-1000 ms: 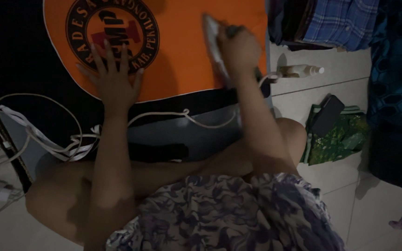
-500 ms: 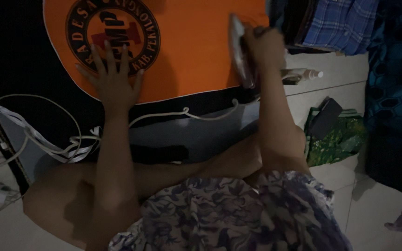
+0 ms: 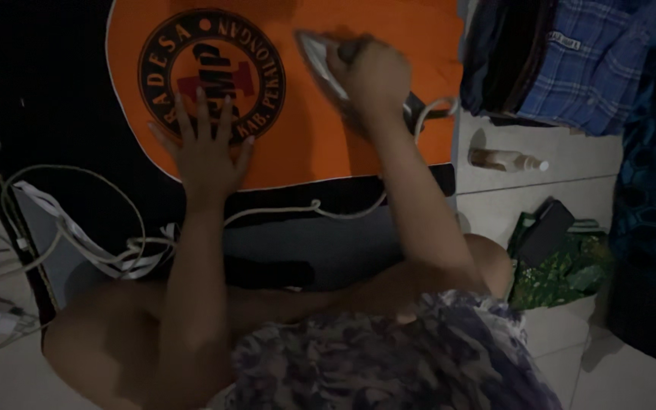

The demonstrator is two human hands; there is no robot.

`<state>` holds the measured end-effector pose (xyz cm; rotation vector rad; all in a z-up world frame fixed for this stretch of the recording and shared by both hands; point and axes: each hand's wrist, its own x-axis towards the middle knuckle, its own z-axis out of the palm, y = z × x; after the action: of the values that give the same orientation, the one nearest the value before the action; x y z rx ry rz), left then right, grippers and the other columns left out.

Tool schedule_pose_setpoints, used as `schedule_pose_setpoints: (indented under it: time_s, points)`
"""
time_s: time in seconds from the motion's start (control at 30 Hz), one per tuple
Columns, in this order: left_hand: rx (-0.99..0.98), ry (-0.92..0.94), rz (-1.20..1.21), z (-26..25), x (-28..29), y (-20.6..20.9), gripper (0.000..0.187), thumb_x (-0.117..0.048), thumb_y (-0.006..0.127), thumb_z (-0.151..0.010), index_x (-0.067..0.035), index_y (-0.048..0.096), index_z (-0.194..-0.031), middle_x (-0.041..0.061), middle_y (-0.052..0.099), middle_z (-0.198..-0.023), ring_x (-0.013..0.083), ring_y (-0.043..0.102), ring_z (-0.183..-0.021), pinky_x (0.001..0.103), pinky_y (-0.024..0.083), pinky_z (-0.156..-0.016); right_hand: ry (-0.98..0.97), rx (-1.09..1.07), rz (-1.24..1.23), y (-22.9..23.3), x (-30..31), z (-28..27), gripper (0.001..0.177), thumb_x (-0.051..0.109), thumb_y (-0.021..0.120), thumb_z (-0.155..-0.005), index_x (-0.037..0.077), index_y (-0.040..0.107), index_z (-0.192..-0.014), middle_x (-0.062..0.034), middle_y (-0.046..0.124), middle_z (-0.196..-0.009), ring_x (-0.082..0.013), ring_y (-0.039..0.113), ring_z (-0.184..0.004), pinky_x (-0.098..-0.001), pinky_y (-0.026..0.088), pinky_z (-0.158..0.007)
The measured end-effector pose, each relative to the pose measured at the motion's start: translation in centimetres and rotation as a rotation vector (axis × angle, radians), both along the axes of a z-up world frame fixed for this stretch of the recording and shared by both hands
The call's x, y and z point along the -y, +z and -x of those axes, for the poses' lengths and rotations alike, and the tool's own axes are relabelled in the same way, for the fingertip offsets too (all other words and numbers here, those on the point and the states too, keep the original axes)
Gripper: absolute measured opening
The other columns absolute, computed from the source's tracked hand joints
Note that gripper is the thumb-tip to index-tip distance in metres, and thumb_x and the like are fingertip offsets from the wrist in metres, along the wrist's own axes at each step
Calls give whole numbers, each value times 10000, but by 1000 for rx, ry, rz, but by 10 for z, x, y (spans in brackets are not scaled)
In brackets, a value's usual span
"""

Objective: The person irons a shirt by hand using an iron on a flat surface, then folds it.

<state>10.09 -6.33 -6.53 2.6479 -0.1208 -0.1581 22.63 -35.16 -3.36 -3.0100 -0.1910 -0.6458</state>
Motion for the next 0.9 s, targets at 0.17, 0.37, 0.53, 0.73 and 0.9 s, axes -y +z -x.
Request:
schedule_pose_setpoints:
  time_s: [0.17, 0.37, 0.53, 0.73, 0.9]
  points:
    - [-54, -15, -117, -4, 0, -5, 737, -695, 228, -1062, -272, 305, -1661, 131, 160, -1749, 419, -9, -1598, 808, -103, -1140, -26, 92, -78, -26, 24, -48, 507, 483, 744, -916, 78, 649, -625, -119, 623, -530, -279, 605, -429, -404, 475, -393]
    - [-94, -11, -171, -2, 1, -8, 738, -707, 189, -1040, -320, 225, -1667, 100, 113, -1757, 401, -28, -1606, 799, -106, -1152, 47, 394, 117, -66, 107, -91, 271, 252, 707, -957, 150, 685, -707, -57, 636, -586, -247, 620, -476, -390, 477, -431]
    - [-102, -19, -187, -4, 0, -11, 726, -694, 195, -1041, -328, 205, -1669, 96, 99, -1758, 394, -33, -1611, 783, -113, -1163, -311, 196, 72, -50, 151, -92, 249, 277, 765, -874, 100, 753, -698, -117, 742, -654, -298, 717, -537, -399, 537, -434]
    - [-15, -8, -19, -3, -1, -2, 728, -688, 262, -1080, -267, 328, -1670, 131, 163, -1753, 417, 29, -1597, 776, -102, -1163, -358, -185, -234, 11, 160, -45, 465, 520, 786, -886, 62, 798, -806, -168, 746, -781, -350, 747, -698, -450, 584, -579]
    - [-17, 28, 17, -1, -1, 1, 697, -665, 322, -1080, -258, 403, -1640, 114, 215, -1738, 408, 71, -1603, 792, -87, -1156, -189, -500, -144, 32, 138, 4, 571, 612, 699, -1001, 77, 793, -826, -185, 695, -699, -340, 678, -612, -444, 527, -594]
